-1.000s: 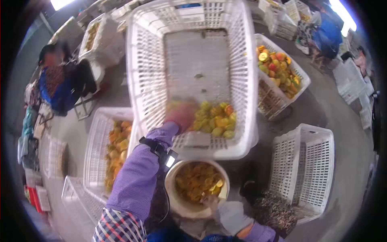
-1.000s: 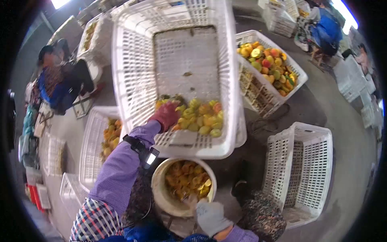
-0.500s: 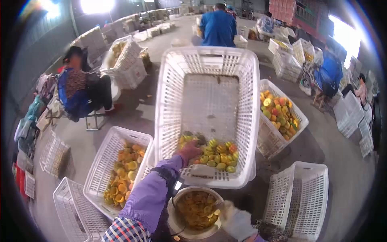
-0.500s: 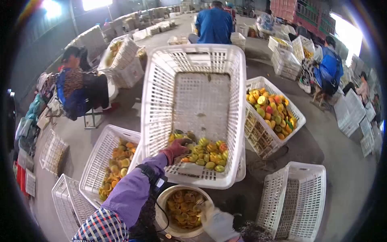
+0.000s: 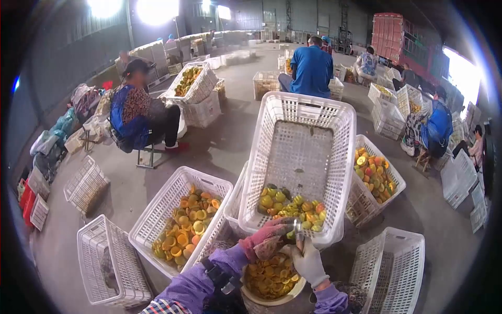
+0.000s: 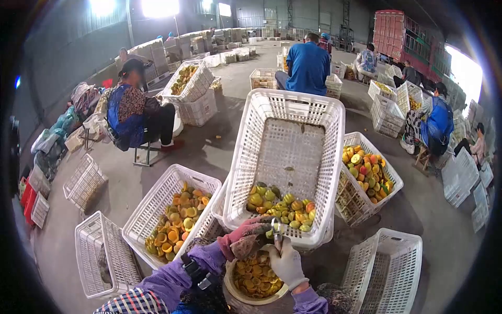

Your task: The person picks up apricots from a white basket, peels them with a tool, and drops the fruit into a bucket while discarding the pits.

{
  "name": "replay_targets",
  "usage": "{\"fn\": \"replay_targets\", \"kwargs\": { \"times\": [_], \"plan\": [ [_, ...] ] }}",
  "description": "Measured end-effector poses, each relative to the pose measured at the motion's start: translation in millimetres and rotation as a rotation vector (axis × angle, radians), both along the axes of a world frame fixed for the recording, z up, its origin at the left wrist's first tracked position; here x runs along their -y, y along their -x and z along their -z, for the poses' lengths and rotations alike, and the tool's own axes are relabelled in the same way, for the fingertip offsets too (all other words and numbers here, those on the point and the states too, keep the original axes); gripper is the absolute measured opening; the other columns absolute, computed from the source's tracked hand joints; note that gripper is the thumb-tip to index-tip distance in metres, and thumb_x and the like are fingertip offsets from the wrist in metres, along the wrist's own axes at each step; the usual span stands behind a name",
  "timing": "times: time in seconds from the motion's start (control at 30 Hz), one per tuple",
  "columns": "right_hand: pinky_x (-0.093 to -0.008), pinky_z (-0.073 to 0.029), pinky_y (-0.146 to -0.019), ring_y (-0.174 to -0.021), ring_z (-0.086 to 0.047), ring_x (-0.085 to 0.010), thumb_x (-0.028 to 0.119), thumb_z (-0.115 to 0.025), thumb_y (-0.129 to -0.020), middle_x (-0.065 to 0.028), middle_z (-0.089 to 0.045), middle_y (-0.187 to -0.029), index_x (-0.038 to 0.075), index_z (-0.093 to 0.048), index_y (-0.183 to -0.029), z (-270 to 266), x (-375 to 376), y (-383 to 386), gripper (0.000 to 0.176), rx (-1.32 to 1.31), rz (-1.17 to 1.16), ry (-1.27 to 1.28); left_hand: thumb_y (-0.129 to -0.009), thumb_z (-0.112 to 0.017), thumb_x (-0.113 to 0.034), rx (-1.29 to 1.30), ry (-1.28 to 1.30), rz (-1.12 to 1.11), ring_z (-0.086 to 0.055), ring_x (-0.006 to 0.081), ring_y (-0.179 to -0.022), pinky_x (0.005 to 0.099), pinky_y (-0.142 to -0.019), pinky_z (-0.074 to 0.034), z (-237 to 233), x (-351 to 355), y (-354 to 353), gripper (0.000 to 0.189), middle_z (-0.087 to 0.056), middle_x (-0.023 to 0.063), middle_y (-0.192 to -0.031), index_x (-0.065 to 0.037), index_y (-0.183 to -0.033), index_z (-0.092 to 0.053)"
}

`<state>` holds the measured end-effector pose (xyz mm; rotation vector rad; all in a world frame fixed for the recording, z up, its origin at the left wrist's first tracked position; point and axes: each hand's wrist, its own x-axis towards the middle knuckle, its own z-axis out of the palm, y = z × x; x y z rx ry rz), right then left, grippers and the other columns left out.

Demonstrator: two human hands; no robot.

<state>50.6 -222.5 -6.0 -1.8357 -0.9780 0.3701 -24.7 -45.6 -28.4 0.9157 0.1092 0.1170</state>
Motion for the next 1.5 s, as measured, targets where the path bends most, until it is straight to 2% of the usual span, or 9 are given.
{"fn": "replay_targets", "kwargs": {
  "times": [0.37,0.47,0.57,0.7,1.0,1.23,1.3,1.4,1.5],
  "plan": [
    [-0.0438,-0.050,-0.070,-0.079,-0.064,-0.0382,0.013,-0.062,-0.086,-0.0215,-0.063,-0.084,-0.001,-0.051,-0.108,-16,-14,-5,0.028,0.152,-0.067,-0.046,-0.100,-0.051,-0.022,0.054,0.491,0.007,-0.058,0.0200,-0.114,0.0353,-0.096,-0.051,12,4,-2,0.041,-0.058,0.0114,-0.127,-0.007,-0.137,-0.044],
    [-0.0469,-0.052,-0.067,-0.077,-0.065,-0.0401,0.016,-0.062,-0.086,-0.0198,-0.066,-0.085,0.002,-0.050,-0.111,-15,-9,-3,0.031,0.280,-0.082,0.168,-0.100,-0.052,-0.025,0.034,0.158,-0.127,-0.058,0.0216,-0.114,0.0374,-0.097,-0.050,-19,12,10,0.040,-0.058,0.0107,-0.123,-0.009,-0.136,-0.044],
    [-0.0474,-0.051,-0.063,-0.074,-0.065,-0.0392,0.019,-0.062,-0.085,-0.0195,-0.066,-0.084,0.004,-0.051,-0.109,-10,-7,-4,0.030,0.352,-0.091,0.275,-0.098,-0.055,-0.024,0.054,0.434,0.006,-0.058,0.0192,-0.111,0.0356,-0.095,-0.050,2,3,6,0.043,-0.058,0.0076,-0.118,-0.011,-0.137,-0.043],
    [-0.0472,-0.051,-0.062,-0.074,-0.065,-0.0388,0.022,-0.062,-0.085,-0.0202,-0.066,-0.083,0.005,-0.051,-0.107,1,-10,-6,0.030,0.358,-0.116,0.159,-0.099,-0.052,-0.011,0.065,-0.260,-0.145,-0.054,0.0155,-0.112,0.0293,-0.099,-0.044,22,1,4,0.038,-0.053,0.0062,-0.122,-0.004,-0.135,-0.043],
    [-0.0477,-0.051,-0.060,-0.070,-0.065,-0.0379,0.022,-0.063,-0.082,-0.0198,-0.066,-0.081,0.005,-0.053,-0.106,5,-7,-12,0.031,0.443,-0.085,0.270,-0.101,-0.046,-0.023,0.007,-0.248,-0.294,-0.060,0.0229,-0.112,0.0363,-0.098,-0.050,23,-7,-6,0.038,-0.058,0.0102,-0.125,-0.003,-0.134,-0.047],
    [-0.0443,-0.052,-0.058,-0.066,-0.065,-0.0356,0.022,-0.065,-0.080,-0.0159,-0.066,-0.078,0.006,-0.058,-0.116,-5,-2,-11,0.040,0.583,-0.084,0.281,-0.101,-0.044,-0.021,0.242,0.442,-0.284,-0.060,0.0240,-0.112,0.0379,-0.102,-0.047,17,-3,-11,0.036,-0.058,0.0099,-0.126,-0.004,-0.133,-0.048],
    [-0.0423,-0.052,-0.056,-0.063,-0.065,-0.0331,0.023,-0.064,-0.083,-0.0157,-0.066,-0.078,0.006,-0.060,-0.113,-7,0,-12,0.035,0.614,-0.091,0.300,-0.100,-0.041,-0.016,0.517,0.386,-0.184,-0.054,0.0242,-0.120,0.0376,-0.110,-0.038,17,-4,-14,0.037,-0.055,0.0110,-0.130,-0.003,-0.135,-0.046],
    [-0.0412,-0.051,-0.055,-0.064,-0.065,-0.0336,0.019,-0.062,-0.085,-0.0167,-0.066,-0.080,0.004,-0.057,-0.110,-11,-2,-11,0.030,0.618,-0.028,0.247,-0.093,-0.055,-0.006,0.210,-0.038,-0.367,-0.059,0.0196,-0.111,0.0318,-0.094,-0.050,-16,4,-2,0.036,-0.058,0.0108,-0.122,-0.002,-0.128,-0.048],
    [-0.0417,-0.051,-0.055,-0.065,-0.065,-0.0349,0.016,-0.063,-0.084,-0.0175,-0.065,-0.079,0.003,-0.054,-0.109,-10,-9,-8,0.030,0.496,-0.012,0.190,-0.093,-0.055,-0.004,0.099,-0.919,-0.477,-0.059,0.0193,-0.109,0.0320,-0.094,-0.051,-21,5,-3,0.036,-0.057,0.0123,-0.118,0.000,-0.128,-0.046]
  ]
}}
